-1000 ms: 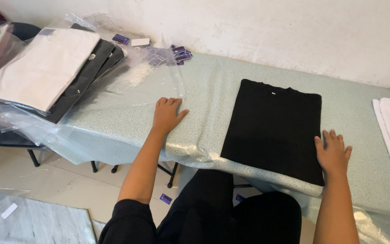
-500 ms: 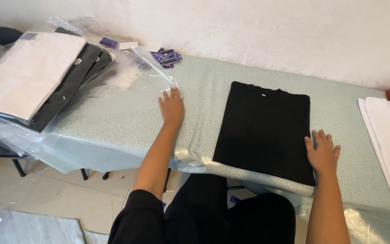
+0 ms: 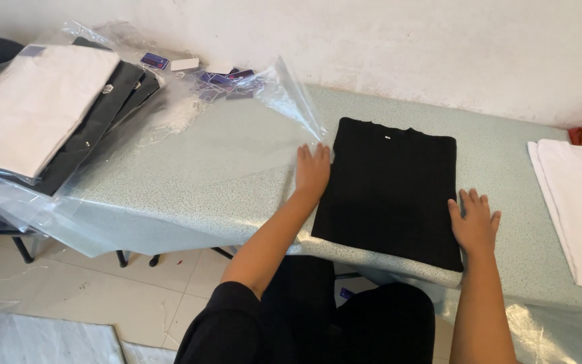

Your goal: Folding a black t-shirt and carefully placing it inside a clear plastic packaging sleeve.

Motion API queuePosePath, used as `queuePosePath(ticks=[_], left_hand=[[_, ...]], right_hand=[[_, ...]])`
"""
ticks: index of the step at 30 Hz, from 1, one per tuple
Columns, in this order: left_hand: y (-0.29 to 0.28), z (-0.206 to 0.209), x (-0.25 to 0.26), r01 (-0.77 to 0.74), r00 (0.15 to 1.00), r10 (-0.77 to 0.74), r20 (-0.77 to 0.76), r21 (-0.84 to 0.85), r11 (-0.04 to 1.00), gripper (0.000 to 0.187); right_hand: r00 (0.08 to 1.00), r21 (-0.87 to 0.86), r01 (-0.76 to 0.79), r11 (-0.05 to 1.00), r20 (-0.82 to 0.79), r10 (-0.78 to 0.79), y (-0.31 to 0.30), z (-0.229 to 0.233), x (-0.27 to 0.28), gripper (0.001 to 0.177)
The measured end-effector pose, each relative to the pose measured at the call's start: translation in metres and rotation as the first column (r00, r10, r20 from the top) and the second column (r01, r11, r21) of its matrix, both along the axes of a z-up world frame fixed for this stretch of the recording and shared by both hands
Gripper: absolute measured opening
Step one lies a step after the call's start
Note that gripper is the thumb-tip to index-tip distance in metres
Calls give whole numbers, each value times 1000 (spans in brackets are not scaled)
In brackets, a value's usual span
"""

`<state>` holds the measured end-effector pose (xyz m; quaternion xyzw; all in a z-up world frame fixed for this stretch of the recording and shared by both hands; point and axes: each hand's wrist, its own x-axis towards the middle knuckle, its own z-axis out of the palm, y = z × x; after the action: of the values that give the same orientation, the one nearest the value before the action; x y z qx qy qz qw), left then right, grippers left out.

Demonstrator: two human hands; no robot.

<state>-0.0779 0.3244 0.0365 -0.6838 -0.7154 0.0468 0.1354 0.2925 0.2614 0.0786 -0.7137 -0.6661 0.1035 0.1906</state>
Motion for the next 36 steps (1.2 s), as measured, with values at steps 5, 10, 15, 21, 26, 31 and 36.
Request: queuePosePath(ticks=[5, 10, 15, 21, 26, 31, 36], left_hand=[[-82, 31, 17, 347, 876, -465, 131, 497, 795, 82], [-128, 76, -86, 199, 758, -451, 470, 492, 847, 57], [-83, 45, -242, -142, 697, -156, 700, 347, 927, 49], [-86, 36, -262, -232, 724, 38, 689, 192, 954, 55], [-102, 57, -246, -115, 784, -98, 613, 298, 948, 64], [-101, 56, -241, 16, 855, -174, 488, 311, 950, 110], [-93, 55, -249, -115, 839, 94, 536, 5, 993, 97]], right_hand=[[1000, 0, -7, 1000, -10, 7, 0, -1, 0, 66], [995, 294, -92, 951, 74, 74, -2, -12, 3, 59], [957, 570, -268, 777, 247, 149, -37, 34, -88, 50], [758, 469, -639, 610, 248, 604, -44, 43, -240, 60], [719, 478, -680, 556, 584, 378, 43, -26, -266, 29], [866, 306, -477, 824, 320, 383, 75, -11, -245, 21], [978, 238, -199, 951, 102, 179, 66, 28, -205, 25]])
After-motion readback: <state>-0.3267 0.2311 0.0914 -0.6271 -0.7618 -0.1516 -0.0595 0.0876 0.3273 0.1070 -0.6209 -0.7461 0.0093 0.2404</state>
